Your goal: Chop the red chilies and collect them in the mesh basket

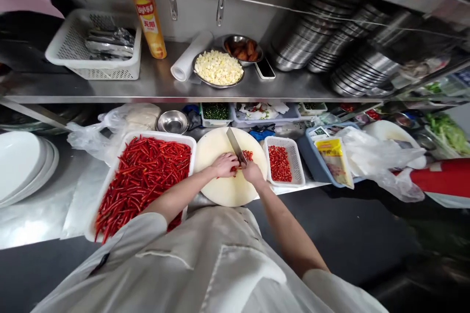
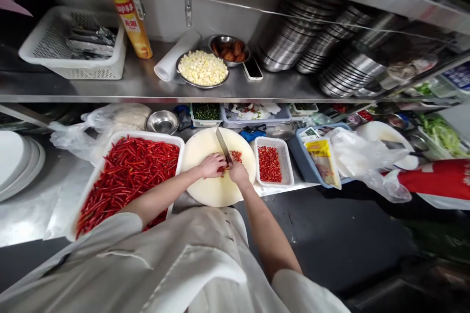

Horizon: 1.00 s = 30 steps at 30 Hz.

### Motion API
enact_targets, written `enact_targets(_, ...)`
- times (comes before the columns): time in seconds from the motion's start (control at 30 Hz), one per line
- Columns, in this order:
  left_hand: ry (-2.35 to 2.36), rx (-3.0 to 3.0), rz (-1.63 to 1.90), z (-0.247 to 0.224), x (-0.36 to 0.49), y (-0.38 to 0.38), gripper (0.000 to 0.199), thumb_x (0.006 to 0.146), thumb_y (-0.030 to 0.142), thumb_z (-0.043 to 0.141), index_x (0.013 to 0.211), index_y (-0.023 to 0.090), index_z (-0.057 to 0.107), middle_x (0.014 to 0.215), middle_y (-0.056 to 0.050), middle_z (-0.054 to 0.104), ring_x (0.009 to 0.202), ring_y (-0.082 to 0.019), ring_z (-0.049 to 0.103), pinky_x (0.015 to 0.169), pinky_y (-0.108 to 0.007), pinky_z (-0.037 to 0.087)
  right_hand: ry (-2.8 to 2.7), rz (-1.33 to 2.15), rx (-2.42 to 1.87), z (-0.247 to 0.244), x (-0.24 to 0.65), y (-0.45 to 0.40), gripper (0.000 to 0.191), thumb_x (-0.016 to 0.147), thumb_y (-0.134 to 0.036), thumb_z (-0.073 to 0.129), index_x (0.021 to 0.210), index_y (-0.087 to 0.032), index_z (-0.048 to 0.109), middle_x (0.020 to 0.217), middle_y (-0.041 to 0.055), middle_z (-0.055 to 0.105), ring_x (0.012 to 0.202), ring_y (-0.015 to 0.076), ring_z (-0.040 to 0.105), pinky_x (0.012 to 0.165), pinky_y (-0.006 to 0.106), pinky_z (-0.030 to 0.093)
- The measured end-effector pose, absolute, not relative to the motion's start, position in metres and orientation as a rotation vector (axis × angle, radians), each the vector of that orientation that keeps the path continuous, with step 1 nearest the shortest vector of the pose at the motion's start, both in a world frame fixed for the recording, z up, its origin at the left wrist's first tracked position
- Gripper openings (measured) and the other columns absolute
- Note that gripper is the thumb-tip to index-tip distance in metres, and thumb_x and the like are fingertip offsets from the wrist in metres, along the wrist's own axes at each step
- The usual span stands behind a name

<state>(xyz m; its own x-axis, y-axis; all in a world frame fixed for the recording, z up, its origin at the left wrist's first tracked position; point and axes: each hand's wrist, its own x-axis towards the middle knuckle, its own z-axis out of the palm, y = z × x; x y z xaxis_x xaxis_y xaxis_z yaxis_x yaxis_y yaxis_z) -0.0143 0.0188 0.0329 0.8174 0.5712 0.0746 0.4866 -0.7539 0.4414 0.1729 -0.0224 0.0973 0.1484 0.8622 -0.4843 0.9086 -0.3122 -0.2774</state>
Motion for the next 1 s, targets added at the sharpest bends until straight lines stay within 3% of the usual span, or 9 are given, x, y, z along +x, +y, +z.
enact_targets(0.2, 0.788, 2.581, 0.285, 0.030, -0.020, 0.020, 0.031, 0.086, 0.045, 0.080, 0.106, 0.022, 0.074, 0.128, -0.009, 0.064, 0.125, -0.029, 0.053, 0.108, -0.041, 0.044, 1.823, -0.905, 2.286, 0.098, 0.170, -0.023, 0.045, 0.114, -0.039, 0.041, 0.132, -0.014, 0.073, 0.125, 0.0201, 0.077, 0.118, 0.0276, 0.073, 0.098, 0.031, 0.049)
enact_targets(0.37, 0.780, 2.582, 0.289, 0.031, -0.023, 0.018, 0.022, 0.088, 0.037, 0.077, 0.104, 0.023, 0.073, 0.129, -0.008, 0.063, 0.126, -0.028, 0.052, 0.111, -0.041, 0.042, 1.794, -0.935, 2.290, 0.097, 0.169, -0.026, 0.047, 0.113, -0.039, 0.040, 0.135, -0.013, 0.072, 0.130, 0.0198, 0.076, 0.123, 0.0282, 0.072, 0.098, 0.031, 0.049)
enact_targets(0.67, 0.826, 2.530, 0.280, 0.037, -0.029, 0.012, 0.019, 0.089, 0.033, 0.074, 0.106, 0.023, 0.073, 0.126, -0.008, 0.064, 0.130, -0.029, 0.050, 0.114, -0.042, 0.043, 1.866, -0.975, 2.235, 0.096, 0.161, -0.029, 0.049, 0.112, -0.031, 0.035, 0.131, -0.007, 0.073, 0.128, 0.0259, 0.075, 0.120, 0.0317, 0.072, 0.097, 0.035, 0.051)
enact_targets(0.77, 0.820, 2.516, 0.307, 0.036, -0.031, 0.006, 0.014, 0.089, 0.030, 0.073, 0.101, 0.024, 0.072, 0.122, -0.007, 0.066, 0.129, -0.029, 0.052, 0.115, -0.043, 0.043, 1.922, -0.994, 2.205, 0.109, 0.156, -0.029, 0.042, 0.110, -0.026, 0.040, 0.118, -0.011, 0.078, 0.122, 0.0202, 0.078, 0.114, 0.0275, 0.074, 0.093, 0.030, 0.053)
enact_targets(0.83, 0.814, 2.523, 0.338, 0.028, -0.034, 0.008, 0.010, 0.088, 0.027, 0.071, 0.098, 0.025, 0.071, 0.126, -0.005, 0.067, 0.129, -0.029, 0.054, 0.116, -0.042, 0.044, 1.928, -0.982, 2.263, 0.114, 0.157, -0.029, 0.031, 0.106, -0.030, 0.053, 0.110, -0.016, 0.081, 0.118, 0.0140, 0.081, 0.110, 0.0262, 0.076, 0.091, 0.028, 0.055)
enact_targets(1.0, 0.856, 2.544, 0.395, 0.016, -0.032, 0.030, 0.014, 0.089, 0.025, 0.064, 0.099, 0.030, 0.073, 0.125, -0.002, 0.069, 0.123, -0.029, 0.060, 0.111, -0.040, 0.049, 1.935, -0.978, 2.272, 0.101, 0.167, -0.024, 0.039, 0.104, -0.042, 0.057, 0.117, -0.012, 0.079, 0.118, 0.0202, 0.080, 0.103, 0.0344, 0.077, 0.084, 0.040, 0.062)
